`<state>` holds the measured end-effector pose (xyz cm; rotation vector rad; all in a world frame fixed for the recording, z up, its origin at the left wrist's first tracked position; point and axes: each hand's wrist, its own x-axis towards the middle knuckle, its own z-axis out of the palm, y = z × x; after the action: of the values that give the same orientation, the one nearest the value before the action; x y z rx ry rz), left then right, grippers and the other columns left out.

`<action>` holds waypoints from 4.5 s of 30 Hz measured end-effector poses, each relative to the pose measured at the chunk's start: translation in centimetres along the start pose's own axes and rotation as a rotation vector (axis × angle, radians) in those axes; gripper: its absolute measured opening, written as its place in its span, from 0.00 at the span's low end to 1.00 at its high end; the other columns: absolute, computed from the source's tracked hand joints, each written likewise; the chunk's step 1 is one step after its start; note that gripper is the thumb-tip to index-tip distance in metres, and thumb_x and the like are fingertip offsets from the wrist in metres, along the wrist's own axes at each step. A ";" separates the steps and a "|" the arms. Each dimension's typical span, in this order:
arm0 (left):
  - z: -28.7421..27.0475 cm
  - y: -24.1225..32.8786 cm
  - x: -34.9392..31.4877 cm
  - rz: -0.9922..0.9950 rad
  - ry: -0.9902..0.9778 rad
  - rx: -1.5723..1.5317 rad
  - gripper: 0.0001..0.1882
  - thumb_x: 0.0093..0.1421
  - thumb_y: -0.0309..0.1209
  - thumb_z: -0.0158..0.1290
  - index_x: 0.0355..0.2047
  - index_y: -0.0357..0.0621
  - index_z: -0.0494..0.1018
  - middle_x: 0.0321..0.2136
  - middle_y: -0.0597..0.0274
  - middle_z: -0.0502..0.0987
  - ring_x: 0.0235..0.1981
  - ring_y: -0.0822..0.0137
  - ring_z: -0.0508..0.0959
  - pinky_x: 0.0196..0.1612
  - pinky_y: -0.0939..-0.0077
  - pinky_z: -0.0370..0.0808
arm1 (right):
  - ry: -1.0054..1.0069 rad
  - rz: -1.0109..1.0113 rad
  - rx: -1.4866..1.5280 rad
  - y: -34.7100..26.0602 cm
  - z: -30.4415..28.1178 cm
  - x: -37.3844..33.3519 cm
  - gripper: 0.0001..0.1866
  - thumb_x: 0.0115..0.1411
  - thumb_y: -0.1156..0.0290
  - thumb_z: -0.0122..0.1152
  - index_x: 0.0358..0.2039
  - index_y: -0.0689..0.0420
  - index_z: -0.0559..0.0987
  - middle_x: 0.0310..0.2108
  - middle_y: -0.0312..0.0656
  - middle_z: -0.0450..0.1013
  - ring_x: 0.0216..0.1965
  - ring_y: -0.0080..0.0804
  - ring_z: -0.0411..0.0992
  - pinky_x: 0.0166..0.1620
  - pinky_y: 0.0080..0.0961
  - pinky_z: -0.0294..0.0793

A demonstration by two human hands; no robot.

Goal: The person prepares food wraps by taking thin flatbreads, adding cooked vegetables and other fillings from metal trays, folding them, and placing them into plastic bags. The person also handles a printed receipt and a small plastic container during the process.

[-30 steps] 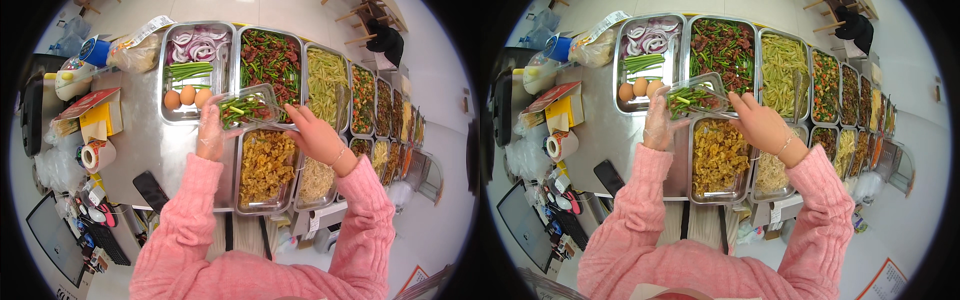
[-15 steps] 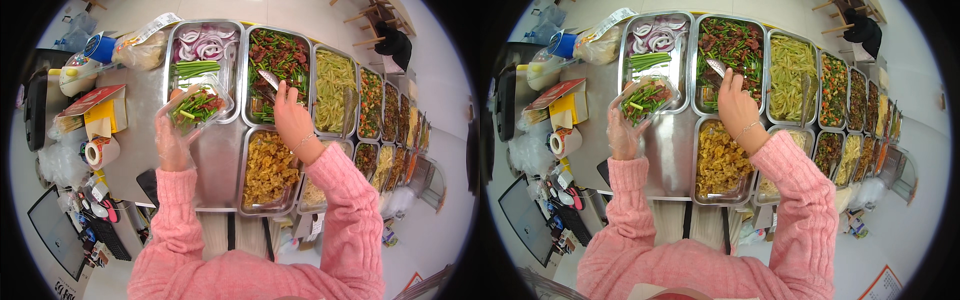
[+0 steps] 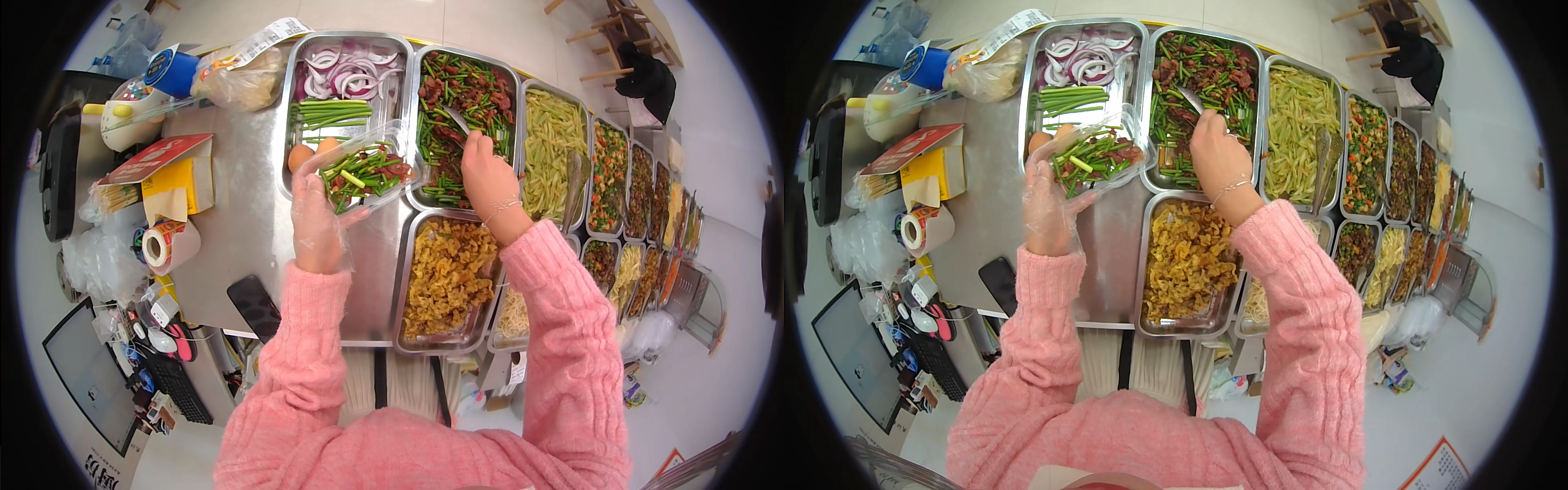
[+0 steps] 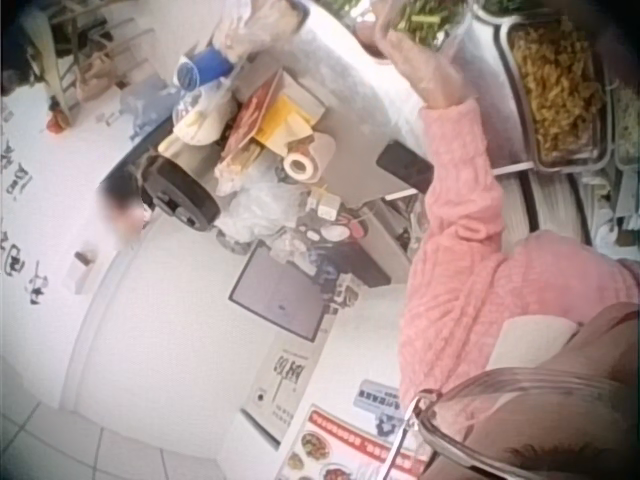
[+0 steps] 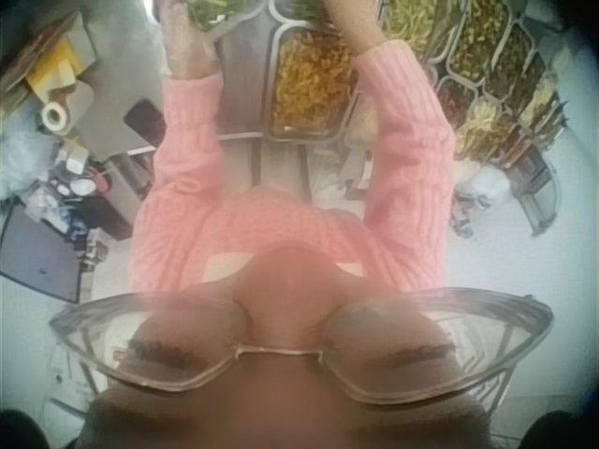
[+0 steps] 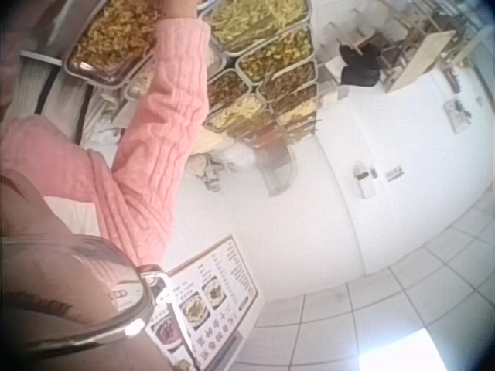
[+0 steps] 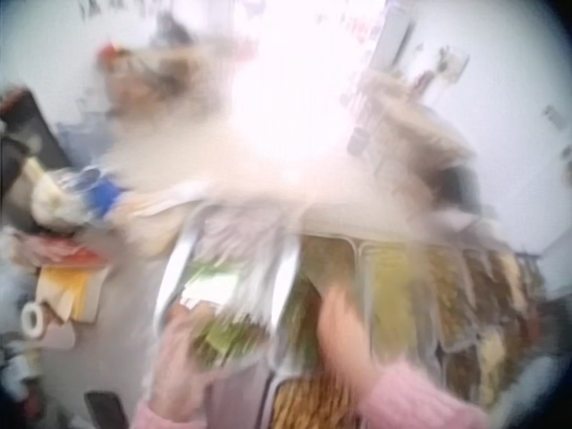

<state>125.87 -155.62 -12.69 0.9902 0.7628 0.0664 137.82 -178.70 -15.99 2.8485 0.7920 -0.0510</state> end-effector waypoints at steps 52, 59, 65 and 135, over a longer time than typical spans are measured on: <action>1.8 -3.6 -1.3 -0.157 -0.197 -0.070 0.23 0.67 0.25 0.55 0.60 0.51 0.63 0.55 0.61 0.72 0.49 0.66 0.80 0.35 0.70 0.87 | -0.119 0.009 0.672 5.3 -10.0 -8.5 0.22 0.66 0.69 0.59 0.57 0.63 0.70 0.39 0.54 0.73 0.36 0.56 0.75 0.38 0.45 0.76; -2.7 -1.6 -0.8 -0.073 -0.093 -0.061 0.19 0.72 0.39 0.51 0.61 0.57 0.65 0.55 0.65 0.74 0.48 0.69 0.80 0.31 0.76 0.84 | -0.139 0.151 0.526 7.3 -4.3 -1.8 0.20 0.67 0.67 0.60 0.52 0.68 0.71 0.39 0.59 0.74 0.40 0.59 0.75 0.43 0.47 0.75; -3.3 0.3 -0.1 0.002 -0.078 0.001 0.21 0.74 0.49 0.46 0.61 0.55 0.66 0.56 0.68 0.76 0.48 0.73 0.80 0.29 0.83 0.79 | -0.308 0.190 0.334 5.6 -6.2 1.4 0.19 0.65 0.67 0.61 0.50 0.66 0.71 0.38 0.59 0.73 0.39 0.61 0.75 0.43 0.49 0.77; -7.6 -1.3 -0.2 -0.044 -0.030 -0.138 0.32 0.70 0.60 0.46 0.63 0.51 0.64 0.58 0.65 0.72 0.53 0.67 0.77 0.36 0.73 0.82 | -0.272 -0.100 0.265 0.5 -4.7 -0.8 0.31 0.57 0.78 0.63 0.60 0.74 0.66 0.45 0.59 0.67 0.29 0.55 0.79 0.33 0.44 0.82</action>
<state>120.72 -150.89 -15.94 0.8414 0.7421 0.0655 137.31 -178.68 -11.17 2.9460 0.9255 -0.5842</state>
